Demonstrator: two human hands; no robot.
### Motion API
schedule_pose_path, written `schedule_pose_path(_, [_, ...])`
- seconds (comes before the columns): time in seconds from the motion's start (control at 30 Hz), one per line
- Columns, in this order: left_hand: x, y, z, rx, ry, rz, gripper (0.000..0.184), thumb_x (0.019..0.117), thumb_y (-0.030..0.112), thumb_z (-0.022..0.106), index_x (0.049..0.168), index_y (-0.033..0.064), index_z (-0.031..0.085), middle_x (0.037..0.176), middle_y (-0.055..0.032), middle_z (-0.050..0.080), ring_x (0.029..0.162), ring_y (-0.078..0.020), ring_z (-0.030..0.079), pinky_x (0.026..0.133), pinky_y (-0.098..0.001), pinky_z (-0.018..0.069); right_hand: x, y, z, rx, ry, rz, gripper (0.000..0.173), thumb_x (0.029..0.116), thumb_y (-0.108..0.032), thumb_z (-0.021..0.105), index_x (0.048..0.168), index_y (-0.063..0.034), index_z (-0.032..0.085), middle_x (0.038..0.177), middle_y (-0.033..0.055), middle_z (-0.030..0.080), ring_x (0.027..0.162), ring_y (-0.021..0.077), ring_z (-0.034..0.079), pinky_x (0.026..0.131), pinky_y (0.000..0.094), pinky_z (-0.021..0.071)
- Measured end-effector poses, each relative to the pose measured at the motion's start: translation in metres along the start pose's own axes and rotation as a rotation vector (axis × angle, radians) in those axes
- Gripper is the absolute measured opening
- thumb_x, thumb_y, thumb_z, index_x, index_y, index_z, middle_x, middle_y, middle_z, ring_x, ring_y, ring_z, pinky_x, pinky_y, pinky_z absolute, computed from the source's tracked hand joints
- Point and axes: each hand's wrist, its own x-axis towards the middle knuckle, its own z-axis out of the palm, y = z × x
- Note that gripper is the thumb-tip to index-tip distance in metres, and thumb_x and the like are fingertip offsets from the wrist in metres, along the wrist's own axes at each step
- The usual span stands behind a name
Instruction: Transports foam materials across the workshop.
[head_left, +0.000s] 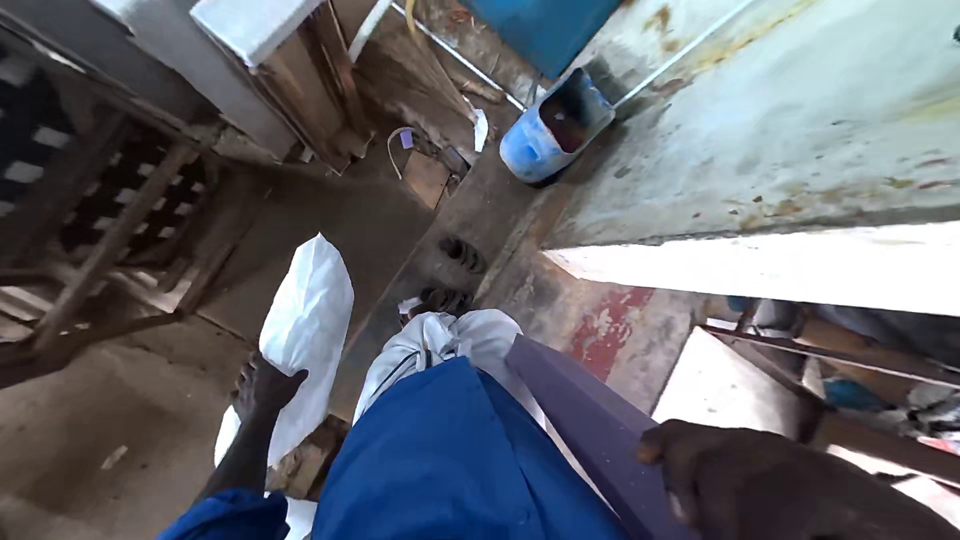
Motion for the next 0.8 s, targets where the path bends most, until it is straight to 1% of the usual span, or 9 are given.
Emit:
schedule_pose_path(0.07, [0.004, 0.014, -0.011, -0.026, 0.029, 0.015, 0.121, 0.0700, 0.057, 0.087, 0.160, 0.0033, 0.027, 0.157, -0.0271, 0.040, 0.144, -0.0455, 0.041, 0.113, -0.0676, 0.0350, -0.004, -0.002, 0.005, -0.012, 0.028, -0.005, 0.077, 0.0874, -0.083, 0.044, 0.091, -0.0106, 0.070, 0.101, 0.0073, 0.074, 0.116, 0.0255, 0.065, 0.117, 0.0525, 0.0384])
schedule_pose_path(0.23, [0.013, 0.042, -0.014, -0.133, 0.090, 0.028, 0.122, 0.0684, 0.058, 0.088, 0.159, 0.0027, 0.028, 0.156, -0.0292, 0.040, 0.143, -0.0472, 0.041, 0.112, -0.0686, 0.0342, -0.010, -0.001, 0.007, -0.010, 0.048, -0.015, 0.077, 0.0872, -0.082, 0.045, 0.094, -0.0098, 0.070, 0.102, 0.0081, 0.074, 0.117, 0.0261, 0.064, 0.117, 0.0525, 0.0378])
schedule_pose_path(0.4, [0.012, 0.057, -0.003, -0.186, 0.021, 0.002, 0.126, 0.0683, 0.065, 0.086, 0.160, 0.0013, 0.026, 0.156, -0.0313, 0.038, 0.145, -0.0502, 0.037, 0.112, -0.0685, 0.0365, -0.013, -0.006, 0.001, -0.014, 0.052, -0.008, 0.077, 0.0871, -0.082, 0.045, 0.094, -0.0097, 0.069, 0.101, 0.0084, 0.073, 0.114, 0.0260, 0.065, 0.116, 0.0534, 0.0390])
schedule_pose_path(0.5, [0.004, 0.063, 0.004, -0.218, -0.037, -0.019, 0.122, 0.0693, 0.065, 0.085, 0.157, -0.0005, 0.030, 0.155, -0.0312, 0.040, 0.144, -0.0480, 0.039, 0.112, -0.0648, 0.0400, -0.012, -0.011, -0.009, -0.021, 0.041, -0.006, 0.076, 0.0886, -0.081, 0.045, 0.097, -0.0094, 0.070, 0.103, 0.0084, 0.073, 0.116, 0.0255, 0.065, 0.117, 0.0524, 0.0383])
schedule_pose_path(0.57, [-0.002, 0.065, 0.011, -0.244, -0.064, -0.034, 0.120, 0.0696, 0.062, 0.086, 0.156, -0.0015, 0.033, 0.155, -0.0308, 0.040, 0.143, -0.0456, 0.042, 0.113, -0.0622, 0.0405, -0.010, -0.010, -0.018, -0.017, 0.037, -0.007, 0.077, 0.0880, -0.082, 0.045, 0.095, -0.0093, 0.070, 0.102, 0.0083, 0.074, 0.116, 0.0255, 0.065, 0.116, 0.0522, 0.0390])
schedule_pose_path(0.63, [-0.009, 0.064, 0.020, -0.274, -0.095, -0.050, 0.121, 0.0713, 0.057, 0.088, 0.158, -0.0029, 0.028, 0.156, -0.0314, 0.039, 0.142, -0.0451, 0.044, 0.113, -0.0612, 0.0398, -0.009, -0.009, -0.029, -0.011, 0.021, 0.001, 0.078, 0.0875, -0.083, 0.045, 0.095, -0.0089, 0.071, 0.102, 0.0081, 0.074, 0.116, 0.0258, 0.064, 0.117, 0.0524, 0.0389])
schedule_pose_path(0.73, [-0.015, 0.058, 0.038, -0.316, -0.102, -0.085, 0.129, 0.0679, 0.050, 0.091, 0.161, 0.0002, 0.019, 0.156, -0.0299, 0.040, 0.142, -0.0442, 0.045, 0.113, -0.0619, 0.0404, -0.009, -0.009, -0.052, 0.013, 0.000, 0.019, 0.079, 0.0867, -0.083, 0.046, 0.095, -0.0087, 0.071, 0.103, 0.0082, 0.074, 0.118, 0.0263, 0.064, 0.117, 0.0525, 0.0380])
schedule_pose_path(0.77, [-0.015, 0.055, 0.046, -0.313, -0.099, -0.103, 0.131, 0.0658, 0.050, 0.092, 0.162, 0.0020, 0.018, 0.156, -0.0292, 0.040, 0.143, -0.0444, 0.044, 0.112, -0.0634, 0.0399, -0.009, -0.009, -0.061, 0.027, -0.001, 0.020, 0.078, 0.0867, -0.082, 0.047, 0.095, -0.0086, 0.071, 0.103, 0.0084, 0.074, 0.118, 0.0266, 0.064, 0.117, 0.0525, 0.0383])
schedule_pose_path(0.8, [-0.015, 0.053, 0.053, -0.283, -0.102, -0.124, 0.130, 0.0649, 0.052, 0.091, 0.162, 0.0018, 0.021, 0.157, -0.0286, 0.039, 0.143, -0.0444, 0.042, 0.112, -0.0649, 0.0396, -0.008, -0.009, -0.071, 0.039, -0.007, 0.018, 0.078, 0.0868, -0.082, 0.047, 0.096, -0.0085, 0.071, 0.104, 0.0087, 0.074, 0.118, 0.0268, 0.064, 0.117, 0.0525, 0.0384])
